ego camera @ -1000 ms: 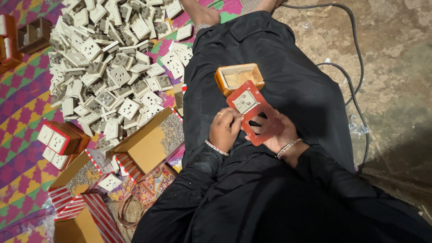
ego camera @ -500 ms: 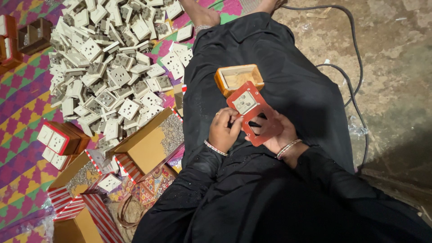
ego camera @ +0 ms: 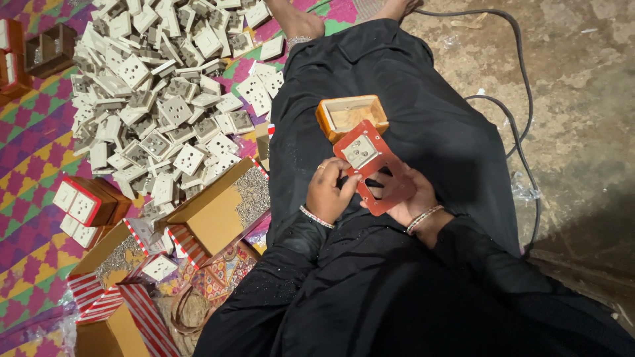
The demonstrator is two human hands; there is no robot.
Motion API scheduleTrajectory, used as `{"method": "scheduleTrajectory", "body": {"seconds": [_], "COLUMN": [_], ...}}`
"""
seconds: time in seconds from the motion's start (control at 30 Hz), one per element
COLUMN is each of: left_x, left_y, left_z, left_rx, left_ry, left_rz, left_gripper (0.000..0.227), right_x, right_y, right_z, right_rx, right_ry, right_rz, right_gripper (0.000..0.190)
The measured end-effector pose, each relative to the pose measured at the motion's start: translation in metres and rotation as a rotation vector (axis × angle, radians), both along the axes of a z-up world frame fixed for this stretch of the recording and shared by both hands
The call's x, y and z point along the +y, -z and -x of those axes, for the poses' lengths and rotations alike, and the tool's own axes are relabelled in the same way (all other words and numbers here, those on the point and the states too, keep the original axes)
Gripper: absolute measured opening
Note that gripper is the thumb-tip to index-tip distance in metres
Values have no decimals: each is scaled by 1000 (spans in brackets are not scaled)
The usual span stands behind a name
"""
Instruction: The person assembles electrical sockets by inserting white plastic socket units into red frames. They pick up a socket, align it with the frame, press it into place, and then flip the frame to inspect the fit. The process is repeated for multiple units.
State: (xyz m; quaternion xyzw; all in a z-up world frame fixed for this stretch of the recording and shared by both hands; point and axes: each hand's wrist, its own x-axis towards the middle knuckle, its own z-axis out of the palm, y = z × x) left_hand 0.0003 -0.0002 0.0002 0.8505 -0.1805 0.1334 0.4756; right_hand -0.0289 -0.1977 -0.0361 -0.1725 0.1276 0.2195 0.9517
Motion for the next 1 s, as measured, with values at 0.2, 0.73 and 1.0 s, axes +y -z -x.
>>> {"method": "scheduleTrajectory", "body": {"seconds": [0.2,0.73,1.0], "left_x": [0,1,0], "left_y": [0,2,0], "left_z": [-1,-1,-1], "left_rx": [-51,28,20], "left_ry": [10,16,29], "left_rz": [-35,-25,-4], "left_gripper": [13,15,17], "right_x": [-1,-1,-3], "right_y": [3,6,11], "right_z": [0,0,0], "right_rx": [14,-55,-35], "right_ry": [-17,-19,-27], "right_rz": [26,-81,-61], "right_gripper": [61,59,58]}}
